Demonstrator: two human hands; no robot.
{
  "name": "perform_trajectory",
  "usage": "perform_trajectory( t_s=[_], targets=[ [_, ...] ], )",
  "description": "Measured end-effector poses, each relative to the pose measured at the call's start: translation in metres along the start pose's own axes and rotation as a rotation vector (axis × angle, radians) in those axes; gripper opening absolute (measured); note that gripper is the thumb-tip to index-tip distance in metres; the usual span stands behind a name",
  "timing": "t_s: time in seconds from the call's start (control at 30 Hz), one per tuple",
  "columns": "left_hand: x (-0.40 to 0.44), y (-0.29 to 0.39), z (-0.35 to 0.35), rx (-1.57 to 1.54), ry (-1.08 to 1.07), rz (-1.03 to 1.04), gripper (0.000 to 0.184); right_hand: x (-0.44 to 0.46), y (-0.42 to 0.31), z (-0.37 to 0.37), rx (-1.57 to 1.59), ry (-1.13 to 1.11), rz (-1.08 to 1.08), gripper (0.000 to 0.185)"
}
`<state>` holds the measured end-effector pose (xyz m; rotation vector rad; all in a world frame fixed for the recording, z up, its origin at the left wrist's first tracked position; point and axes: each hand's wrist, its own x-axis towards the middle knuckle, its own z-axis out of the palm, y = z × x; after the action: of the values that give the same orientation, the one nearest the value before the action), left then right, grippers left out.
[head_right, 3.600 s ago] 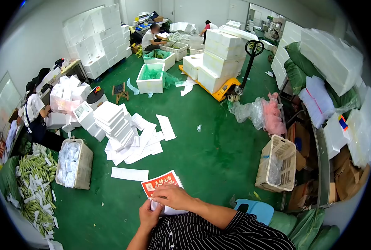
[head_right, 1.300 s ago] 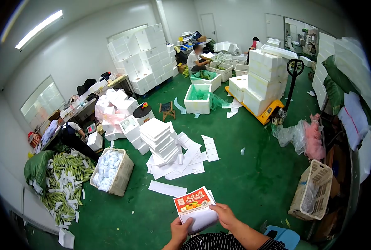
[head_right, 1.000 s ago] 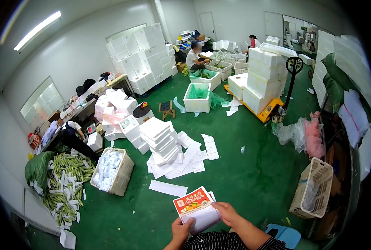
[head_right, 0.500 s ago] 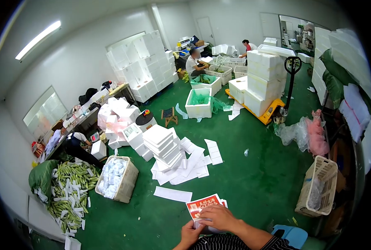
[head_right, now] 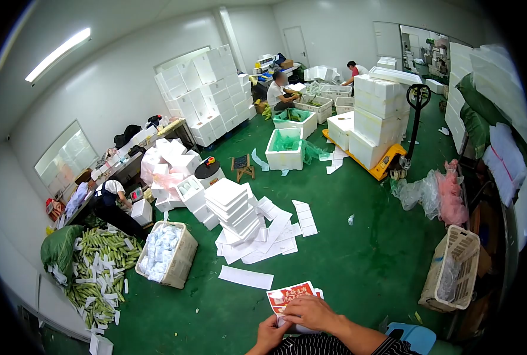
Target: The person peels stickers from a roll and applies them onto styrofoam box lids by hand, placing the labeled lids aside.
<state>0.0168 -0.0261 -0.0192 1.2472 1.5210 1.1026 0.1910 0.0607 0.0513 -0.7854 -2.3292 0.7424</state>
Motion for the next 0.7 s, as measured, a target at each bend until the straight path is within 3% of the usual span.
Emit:
perform_trajectory(
  t_s=[0.23,0.43,0.7],
  targets=[
    [-0.001,0.007,0.001,-0.052,-0.019,-0.024,0.032,0.0,0.002,0.002,0.033,0.019,0.003,0.019],
    [-0.004,0.028,0.0,-0.182,-0.019,0.023,0.029,-0.002,0.005,0.006,0.042,0.02,0.003,0.019],
    [-0.003,0.017,0.0,-0.073,-0.006,-0.009,0.026,-0.002,0.004,0.006,0.037,0.031,-0.009,0.018]
  ],
)
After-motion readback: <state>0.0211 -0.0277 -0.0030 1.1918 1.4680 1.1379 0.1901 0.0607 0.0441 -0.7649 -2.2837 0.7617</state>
